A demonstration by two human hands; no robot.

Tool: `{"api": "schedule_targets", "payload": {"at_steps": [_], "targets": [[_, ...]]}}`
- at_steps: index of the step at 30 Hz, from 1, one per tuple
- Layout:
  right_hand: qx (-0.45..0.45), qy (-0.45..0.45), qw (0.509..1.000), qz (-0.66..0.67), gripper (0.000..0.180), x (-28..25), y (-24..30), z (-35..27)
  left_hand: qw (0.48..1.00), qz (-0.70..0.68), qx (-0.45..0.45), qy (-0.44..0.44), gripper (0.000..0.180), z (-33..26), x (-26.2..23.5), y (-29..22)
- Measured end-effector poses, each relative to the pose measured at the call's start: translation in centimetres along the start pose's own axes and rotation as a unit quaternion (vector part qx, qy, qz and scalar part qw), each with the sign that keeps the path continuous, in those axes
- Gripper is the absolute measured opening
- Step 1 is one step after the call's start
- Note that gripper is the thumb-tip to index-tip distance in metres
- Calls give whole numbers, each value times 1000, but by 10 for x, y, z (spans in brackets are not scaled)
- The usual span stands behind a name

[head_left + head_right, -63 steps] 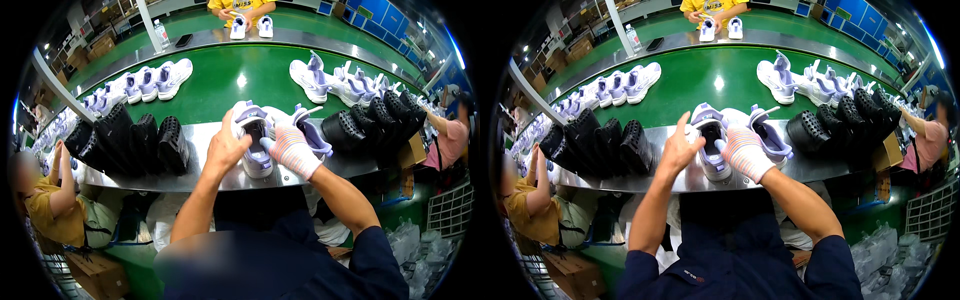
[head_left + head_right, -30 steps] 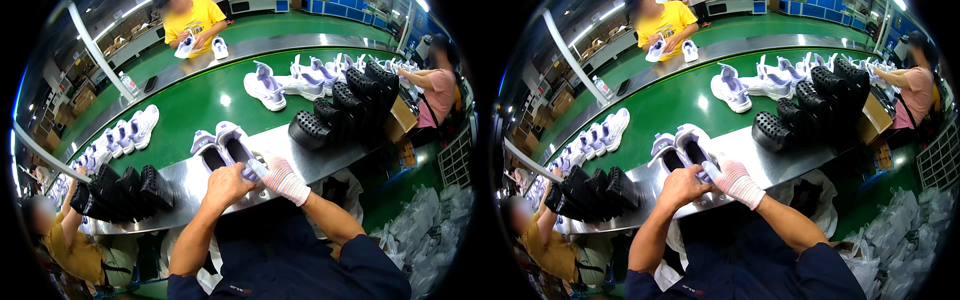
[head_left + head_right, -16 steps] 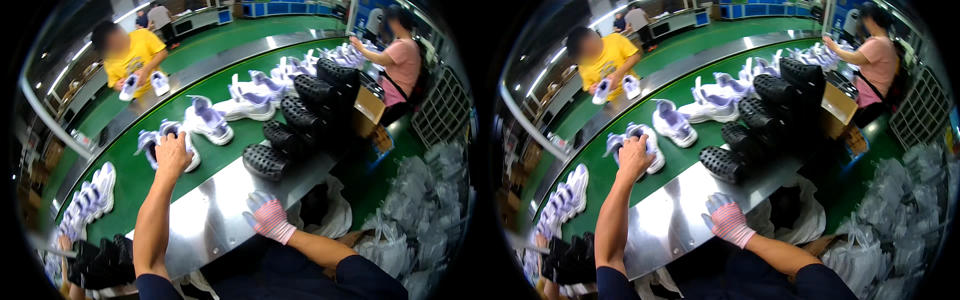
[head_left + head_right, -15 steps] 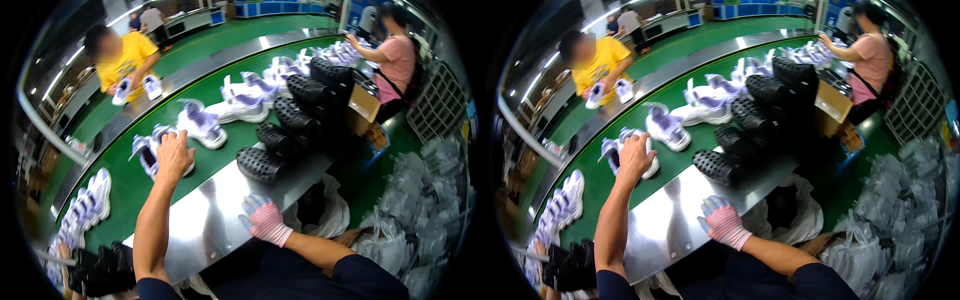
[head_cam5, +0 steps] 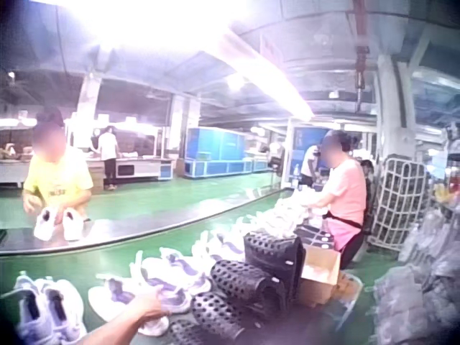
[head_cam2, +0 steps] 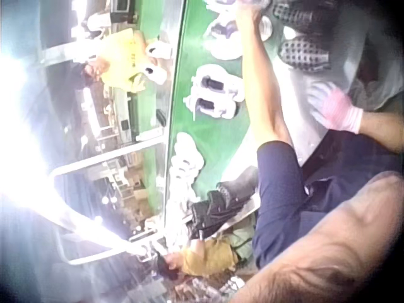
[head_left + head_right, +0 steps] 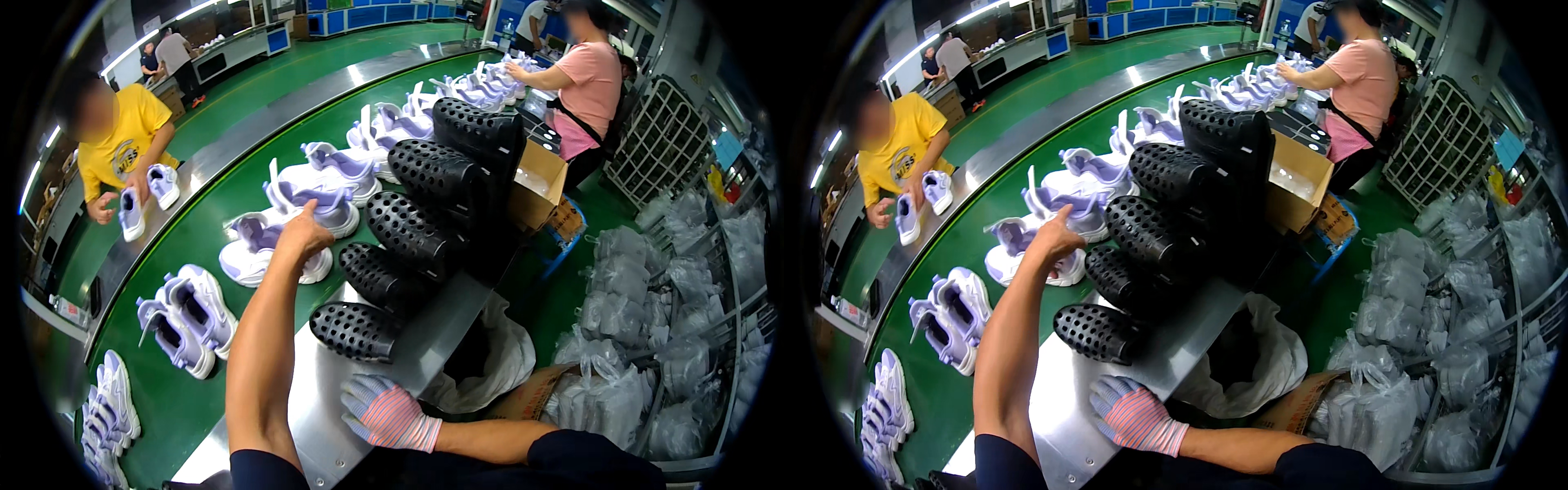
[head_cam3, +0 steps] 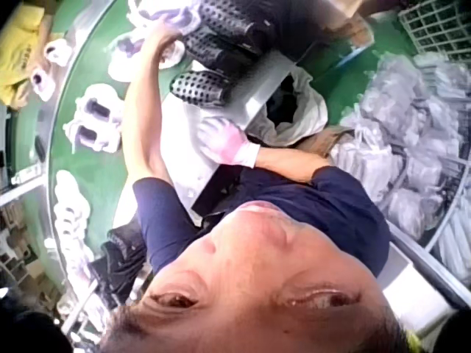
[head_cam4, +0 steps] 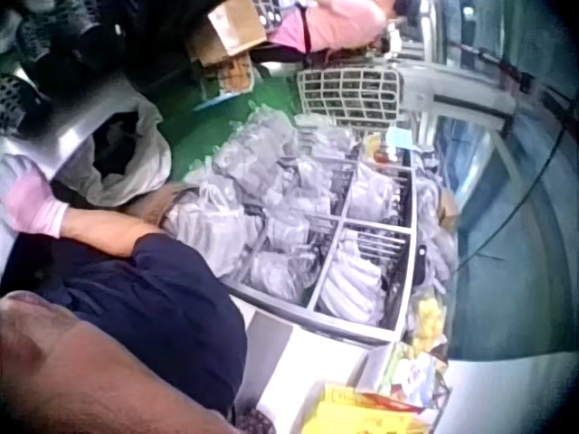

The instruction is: The person takes shoes from a conveyor belt, picks up plastic shoe inserts, and inserts them into the shoes by hand.

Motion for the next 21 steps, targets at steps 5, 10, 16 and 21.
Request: {"api": "schedule_targets", "payload": {"at_steps": [5,10,16,21], "targets": [[-5,1,1000,9,45,6,-1,0,993,111,-28,-25,65,28,-20,9],[-13,4,1000,-6,43,-2,3,1,994,31,41,-101,42,-19,-123,-2],[-10,-33,999,12,47,-2,-4,-3,972,56,108,-200,39,-191,-211,-88],[-17,-131,952,277,45,-32,5,-19,963,101,151,-202,23,-344,-172,-94]]}}
Point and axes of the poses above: each hand's wrist, its own z-axis towards the middle knuckle, its own x-axis out of the palm, y = z × x, the point moved 3 cm from there along z, towards the middle knuckle, and after that the axes turned 7 degrees about x, right-handed, at the moved point
